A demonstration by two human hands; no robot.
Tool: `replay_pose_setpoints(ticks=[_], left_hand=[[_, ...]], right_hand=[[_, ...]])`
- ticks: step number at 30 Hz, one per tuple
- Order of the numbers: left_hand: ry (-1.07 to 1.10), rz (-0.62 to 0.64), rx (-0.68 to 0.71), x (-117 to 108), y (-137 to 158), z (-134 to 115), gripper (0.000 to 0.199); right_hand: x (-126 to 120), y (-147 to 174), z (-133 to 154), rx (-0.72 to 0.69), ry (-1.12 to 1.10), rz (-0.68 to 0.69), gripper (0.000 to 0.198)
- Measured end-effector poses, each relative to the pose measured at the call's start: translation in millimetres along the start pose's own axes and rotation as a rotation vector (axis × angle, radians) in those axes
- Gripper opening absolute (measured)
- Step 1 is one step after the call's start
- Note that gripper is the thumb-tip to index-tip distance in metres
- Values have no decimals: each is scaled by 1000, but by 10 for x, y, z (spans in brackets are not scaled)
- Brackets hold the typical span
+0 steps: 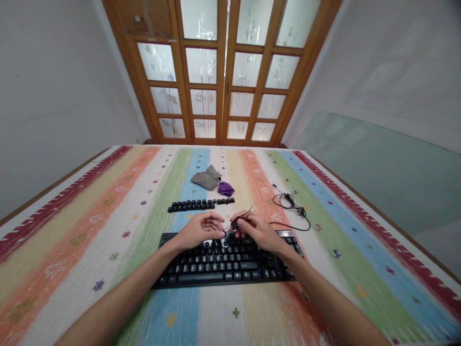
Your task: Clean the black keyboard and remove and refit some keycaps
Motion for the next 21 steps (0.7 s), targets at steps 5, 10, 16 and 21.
replay_pose_setpoints(ticks=[5, 10, 16, 21], left_hand=[[24, 26, -37, 68, 6, 49, 45], [66, 29, -30, 72, -19, 72, 43], [110, 73, -22, 143, -34, 61, 44], [101, 58, 7, 145, -64, 42, 41]], right_hand=[[0, 55, 4, -15, 72, -6, 39], [-14, 86, -32, -4, 121, -9, 39], [-40, 124, -65, 17, 109, -21, 43], [-77, 134, -84, 17, 127, -56, 42]])
Point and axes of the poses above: each hand's wrist, its own y-axis away from the middle knuckle, its own x-axis out of the palm, z = x × y, the point moved 6 cm from there along -y, towards the middle knuckle, and after that the axes turned 11 degrees about x, right-handed, at the moved point
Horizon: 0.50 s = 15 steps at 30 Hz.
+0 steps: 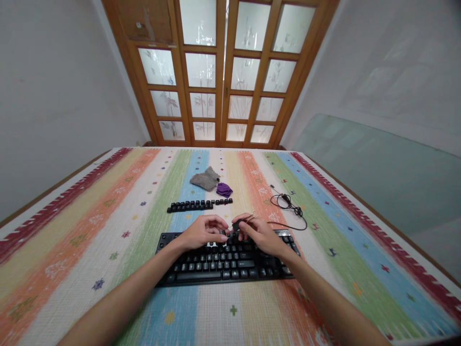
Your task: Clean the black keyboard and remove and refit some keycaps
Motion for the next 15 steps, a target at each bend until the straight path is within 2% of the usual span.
replay_pose_setpoints(ticks=[7, 11, 15], left_hand=[[-429, -11, 61, -84, -5, -59, 28], [-565, -4, 189, -55, -24, -142, 23], [-647, -3, 231, -57, -76, -221, 19]], right_hand=[[-48, -24, -22, 25, 11, -128, 45], [-31, -41, -28, 50, 28, -166, 46], [-31, -54, -34, 52, 36, -195, 48]])
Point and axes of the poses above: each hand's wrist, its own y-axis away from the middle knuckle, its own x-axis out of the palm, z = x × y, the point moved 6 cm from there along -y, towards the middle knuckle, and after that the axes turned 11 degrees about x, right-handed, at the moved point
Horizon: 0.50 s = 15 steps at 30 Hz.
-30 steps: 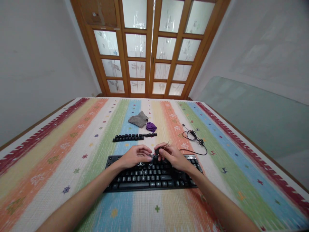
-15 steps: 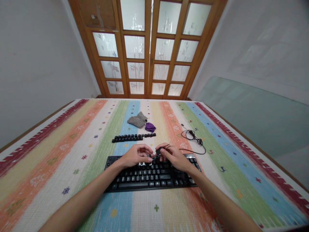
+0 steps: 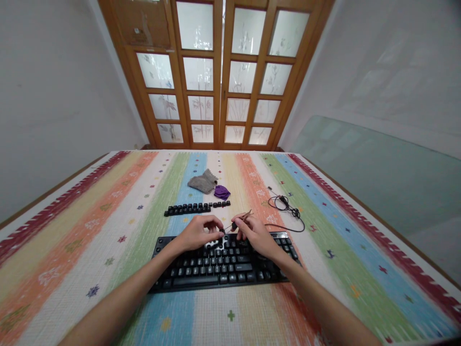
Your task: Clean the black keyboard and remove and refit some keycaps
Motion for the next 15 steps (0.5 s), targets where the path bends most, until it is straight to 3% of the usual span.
replay_pose_setpoints(ticks=[10, 15], left_hand=[[-145, -8, 74, -49, -78, 59, 11], [72, 20, -55, 57, -79, 170, 33]], right_hand=[[-91, -37, -86, 22, 108, -130, 51], [-62, -39, -62, 8, 88, -77, 48]])
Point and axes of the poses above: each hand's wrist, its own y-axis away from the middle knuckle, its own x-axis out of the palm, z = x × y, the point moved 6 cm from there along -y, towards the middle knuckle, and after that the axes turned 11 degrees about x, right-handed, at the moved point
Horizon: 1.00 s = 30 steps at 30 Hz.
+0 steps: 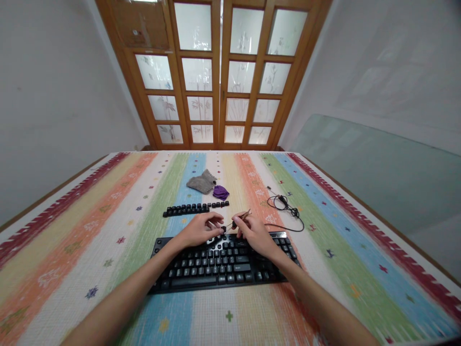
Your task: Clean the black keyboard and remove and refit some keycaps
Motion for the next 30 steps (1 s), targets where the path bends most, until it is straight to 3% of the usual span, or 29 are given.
replay_pose_setpoints(ticks=[4, 8, 13, 18, 22, 30], left_hand=[[168, -26, -86, 50, 1, 91, 41], [106, -12, -98, 44, 2, 73, 31], [-69, -8, 0, 46, -9, -81, 18], [-274, -26, 119, -18, -53, -144, 8], [-470, -109, 208, -208, -143, -68, 7], [-776, -35, 242, -278, -362, 220, 8]], right_hand=[[0, 38, 54, -40, -17, 34, 50], [-18, 59, 34, -56, -25, 38, 54], [-40, 70, 18, -51, 36, 12, 55], [-79, 114, 110, -115, 150, -51, 41], [-82, 152, 123, -126, 164, -45, 37], [-69, 290, 176, -110, 154, 14, 35]])
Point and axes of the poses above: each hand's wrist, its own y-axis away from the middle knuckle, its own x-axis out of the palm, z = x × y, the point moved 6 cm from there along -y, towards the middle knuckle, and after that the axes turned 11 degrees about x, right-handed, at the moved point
